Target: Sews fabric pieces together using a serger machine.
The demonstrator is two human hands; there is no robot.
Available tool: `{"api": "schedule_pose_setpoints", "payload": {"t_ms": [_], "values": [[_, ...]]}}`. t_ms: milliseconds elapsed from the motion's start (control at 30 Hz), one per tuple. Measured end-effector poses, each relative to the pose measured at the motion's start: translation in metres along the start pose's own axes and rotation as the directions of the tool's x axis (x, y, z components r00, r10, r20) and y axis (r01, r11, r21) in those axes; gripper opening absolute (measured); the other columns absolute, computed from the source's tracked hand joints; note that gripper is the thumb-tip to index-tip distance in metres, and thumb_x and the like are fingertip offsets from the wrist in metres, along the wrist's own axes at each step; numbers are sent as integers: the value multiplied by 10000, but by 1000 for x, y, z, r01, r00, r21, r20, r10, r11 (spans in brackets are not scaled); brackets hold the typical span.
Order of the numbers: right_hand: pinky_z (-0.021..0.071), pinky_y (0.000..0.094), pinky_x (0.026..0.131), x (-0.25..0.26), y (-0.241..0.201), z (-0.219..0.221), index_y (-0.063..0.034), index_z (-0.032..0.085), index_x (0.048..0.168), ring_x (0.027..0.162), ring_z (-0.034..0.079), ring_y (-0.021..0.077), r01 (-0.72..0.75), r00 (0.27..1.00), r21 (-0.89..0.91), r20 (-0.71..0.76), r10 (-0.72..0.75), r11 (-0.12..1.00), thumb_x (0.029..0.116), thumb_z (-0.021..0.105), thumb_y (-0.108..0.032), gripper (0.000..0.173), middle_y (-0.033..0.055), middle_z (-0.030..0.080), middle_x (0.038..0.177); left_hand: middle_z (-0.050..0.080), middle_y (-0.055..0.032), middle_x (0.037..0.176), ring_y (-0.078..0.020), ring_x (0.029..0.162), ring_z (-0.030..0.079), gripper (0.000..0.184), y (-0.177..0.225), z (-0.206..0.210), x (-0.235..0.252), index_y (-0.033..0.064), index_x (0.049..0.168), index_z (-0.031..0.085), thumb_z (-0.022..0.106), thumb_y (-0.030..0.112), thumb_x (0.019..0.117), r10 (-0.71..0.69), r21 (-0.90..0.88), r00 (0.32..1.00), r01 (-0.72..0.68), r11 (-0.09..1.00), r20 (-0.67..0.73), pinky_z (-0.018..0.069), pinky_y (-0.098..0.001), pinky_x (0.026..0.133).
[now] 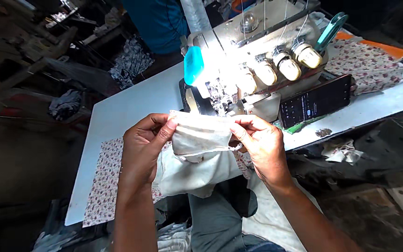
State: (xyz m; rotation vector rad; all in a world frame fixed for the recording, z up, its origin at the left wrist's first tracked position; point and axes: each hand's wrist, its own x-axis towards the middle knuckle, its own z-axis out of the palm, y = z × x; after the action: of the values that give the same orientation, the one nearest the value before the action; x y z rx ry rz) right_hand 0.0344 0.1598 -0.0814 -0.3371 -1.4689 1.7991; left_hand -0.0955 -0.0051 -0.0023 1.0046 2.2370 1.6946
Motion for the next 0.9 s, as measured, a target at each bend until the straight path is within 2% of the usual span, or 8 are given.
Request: {"api": "schedule_pose_setpoints", "payload": {"t_ms": [100,200,433,533,600,667,767,900], "values": [[581,180,661,1,0,2,-42,712,1076,743,682,34,4,1000,-20,21,-3,1000,957,688,-39,121,6,725,901,664,108,966,44,843,638,80,-5,4,4,125,1072,671,643,128,997,45,242,997,-30,970,-58,547,-146,762],[586,176,676,3,1,5,-51,701,1071,770,687,29,77,996,-138,57,-70,987,959,693,-60,113,8,718,920,660,-51,1184,-47,1050,661,207,-7,14,11,36,1204,651,584,147,1043,134,428,991,-110,897,-25,560,-225,894],[569,166,629,1,-2,12,-72,670,1070,723,672,14,141,986,-240,120,-115,960,979,680,-115,101,-4,704,880,699,-17,1190,-26,1104,629,406,4,38,24,35,1205,699,357,234,1114,285,303,904,-382,873,319,485,-222,989],[557,156,628,-1,-3,9,-75,662,1084,721,659,5,153,984,-239,130,-125,959,986,667,-110,104,-11,695,871,701,-2,1095,-18,1035,632,398,2,34,31,31,1173,702,510,360,1059,289,261,824,-454,852,488,499,-202,936],[523,158,586,-3,-3,6,-79,626,1110,670,626,10,156,983,-273,133,-124,949,1008,634,-123,111,-7,667,837,665,6,927,-31,882,599,221,-1,30,36,52,982,737,703,265,936,310,293,805,-498,816,505,473,-197,801],[509,186,525,-6,-1,2,-79,583,1161,593,596,38,152,981,-308,159,-107,939,1049,577,-161,139,10,634,793,672,14,897,-41,884,601,127,1,26,42,85,902,748,722,208,924,321,328,804,-519,789,501,466,-218,813],[516,216,599,-13,4,-9,-81,569,1245,653,602,41,151,946,-351,321,-32,924,1040,598,-271,281,-16,651,822,689,-8,946,-24,958,587,166,8,20,45,61,933,753,700,217,952,385,338,778,-582,739,497,435,-204,865],[544,174,682,-18,16,-22,-98,703,1068,769,640,11,118,913,-353,407,38,928,913,765,-270,239,-26,684,923,692,-29,980,-28,1056,572,191,13,11,44,46,941,751,706,231,952,420,342,770,-606,718,480,411,-192,947]]}}
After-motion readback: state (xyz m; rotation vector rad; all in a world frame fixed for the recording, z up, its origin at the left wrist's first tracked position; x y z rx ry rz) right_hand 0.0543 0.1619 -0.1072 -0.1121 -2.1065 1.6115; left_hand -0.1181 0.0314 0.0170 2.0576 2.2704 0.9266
